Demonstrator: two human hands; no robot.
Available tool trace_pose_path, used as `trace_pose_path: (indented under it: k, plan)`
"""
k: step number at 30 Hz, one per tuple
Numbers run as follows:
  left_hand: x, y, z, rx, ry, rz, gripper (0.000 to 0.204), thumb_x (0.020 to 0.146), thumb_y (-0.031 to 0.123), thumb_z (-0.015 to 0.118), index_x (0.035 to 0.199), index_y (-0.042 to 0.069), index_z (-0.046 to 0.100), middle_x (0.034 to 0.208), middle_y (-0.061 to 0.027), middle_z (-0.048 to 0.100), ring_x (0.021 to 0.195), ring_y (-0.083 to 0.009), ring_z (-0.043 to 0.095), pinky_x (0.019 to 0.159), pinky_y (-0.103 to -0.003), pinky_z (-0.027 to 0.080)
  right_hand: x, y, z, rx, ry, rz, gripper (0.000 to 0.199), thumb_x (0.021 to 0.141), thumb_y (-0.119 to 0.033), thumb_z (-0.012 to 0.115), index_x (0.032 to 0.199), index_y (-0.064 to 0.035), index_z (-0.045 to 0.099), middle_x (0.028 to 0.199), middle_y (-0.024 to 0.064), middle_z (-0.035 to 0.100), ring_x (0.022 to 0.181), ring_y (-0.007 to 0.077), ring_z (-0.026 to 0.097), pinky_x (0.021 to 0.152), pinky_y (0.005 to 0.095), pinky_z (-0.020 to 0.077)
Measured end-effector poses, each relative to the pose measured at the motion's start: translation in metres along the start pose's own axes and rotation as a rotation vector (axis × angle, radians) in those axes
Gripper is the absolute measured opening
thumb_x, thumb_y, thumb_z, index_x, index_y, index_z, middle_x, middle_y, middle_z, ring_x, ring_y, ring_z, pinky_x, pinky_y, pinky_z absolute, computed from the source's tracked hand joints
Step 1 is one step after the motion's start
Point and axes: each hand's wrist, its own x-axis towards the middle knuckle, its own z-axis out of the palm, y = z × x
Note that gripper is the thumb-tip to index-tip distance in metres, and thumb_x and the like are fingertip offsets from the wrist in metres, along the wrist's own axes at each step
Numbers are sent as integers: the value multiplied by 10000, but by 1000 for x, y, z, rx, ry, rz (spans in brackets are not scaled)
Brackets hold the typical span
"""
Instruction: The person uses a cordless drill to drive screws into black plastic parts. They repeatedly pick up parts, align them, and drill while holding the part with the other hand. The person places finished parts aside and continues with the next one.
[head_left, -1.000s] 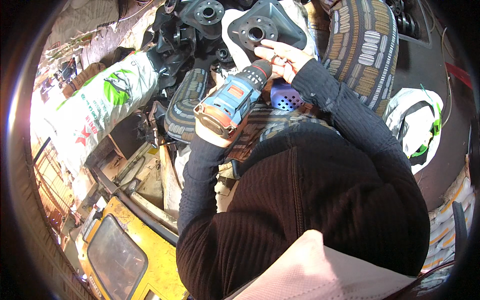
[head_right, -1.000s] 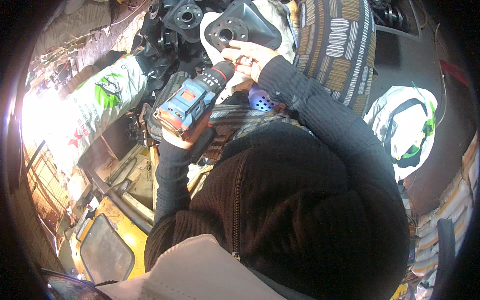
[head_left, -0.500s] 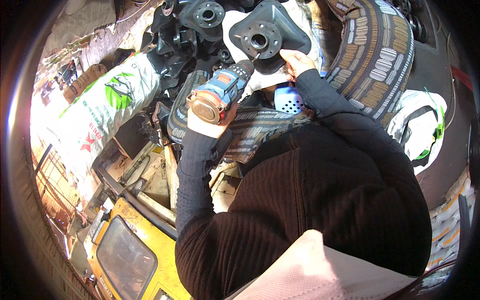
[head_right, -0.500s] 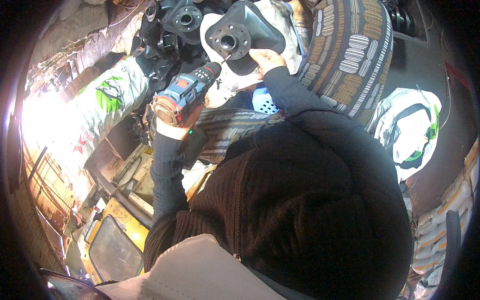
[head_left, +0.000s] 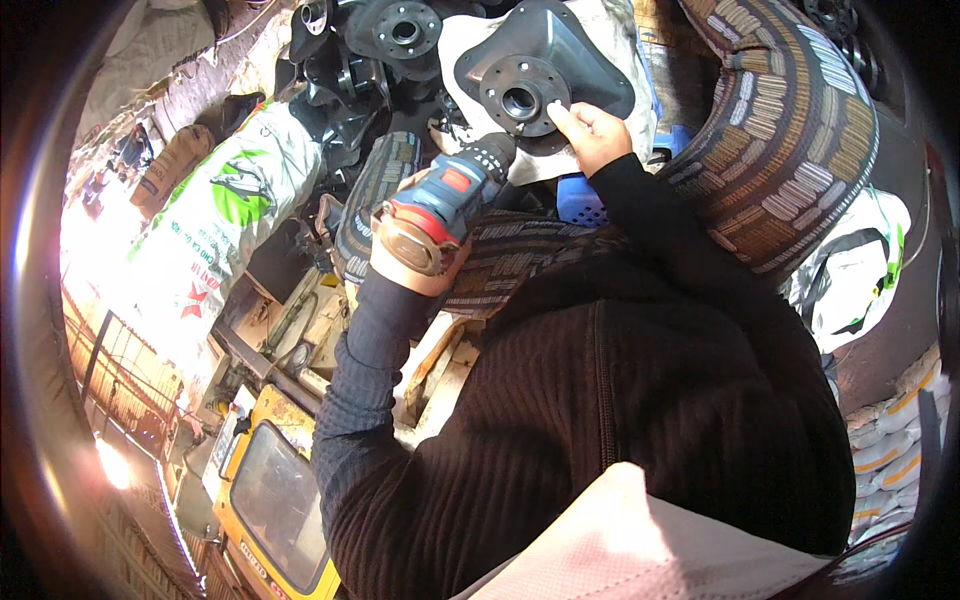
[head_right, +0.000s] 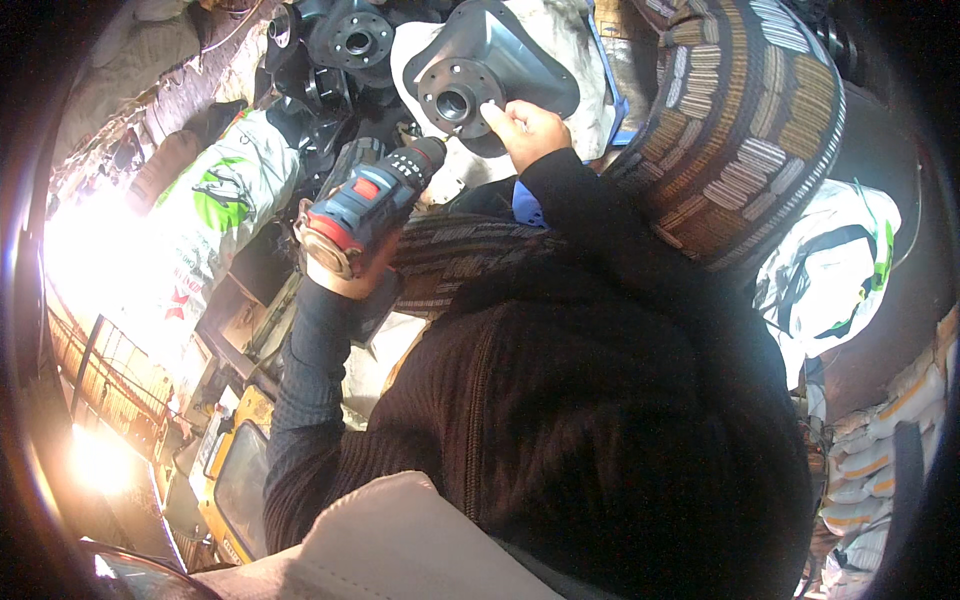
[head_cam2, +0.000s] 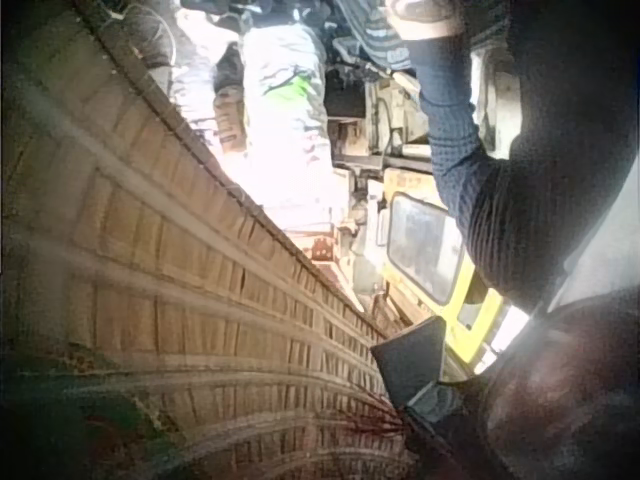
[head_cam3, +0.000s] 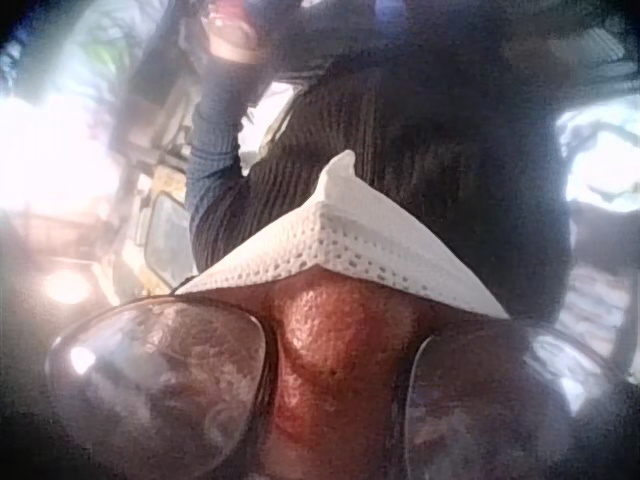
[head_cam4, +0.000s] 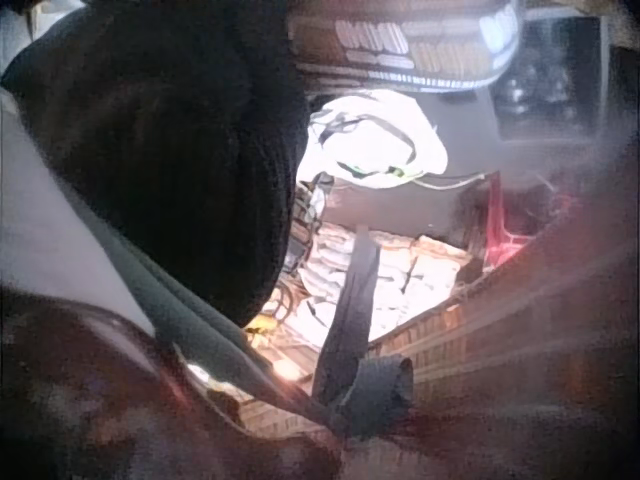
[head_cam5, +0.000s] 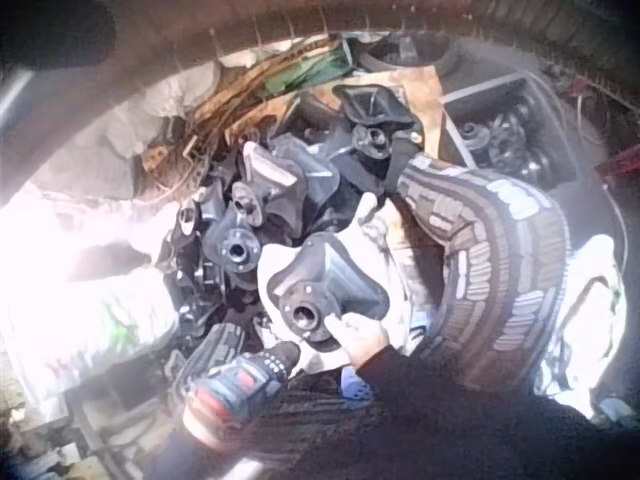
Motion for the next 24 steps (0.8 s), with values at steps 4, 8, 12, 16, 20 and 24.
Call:
trace_pose_path:
  k: [4,8,12,16,20,24]
  plan:
    - [11,9,-12,-285,-14,-91,381,705,119,641,1071,34,581,1022,-158,604,961,-350,568,856,-413,435,-4,-11,-4,-32,-39,84,380,817,-376,589,685,-20,589,546,35,504,546,112,478,538,288,384]
    - [17,10,-14,-237,8,-36,395,686,117,648,1065,28,579,1004,-157,607,937,-352,575,828,-415,446,-6,-16,-4,48,-35,35,377,814,-367,593,673,-17,571,533,38,486,522,112,436,516,293,363]
    - [15,-1,-2,-180,-5,-10,396,673,115,649,1055,37,579,987,-166,603,917,-355,578,796,-405,460,-2,-10,-5,-15,-42,10,384,814,-369,599,680,-11,567,541,54,495,520,119,449,518,293,374]
    - [6,-2,11,-24,-75,-136,510,714,237,674,1160,58,504,1098,-107,587,969,-268,583,855,-347,466,2,-7,-3,-11,-5,-19,395,815,-371,609,687,-1,555,549,74,497,514,132,453,514,303,381]
    - [-20,17,21,-285,109,-309,472,745,186,639,1186,107,490,1057,-100,594,936,-230,595,840,-368,477,6,-9,-4,-121,71,-59,393,796,-404,636,727,-19,597,564,53,516,488,117,473,486,292,396]
    - [-80,53,37,-524,41,-426,621,702,262,683,1246,103,431,1066,-162,607,958,-284,606,789,-355,493,8,-13,-12,31,23,-58,355,799,-394,663,699,-75,546,520,-43,389,393,71,363,372,247,308]
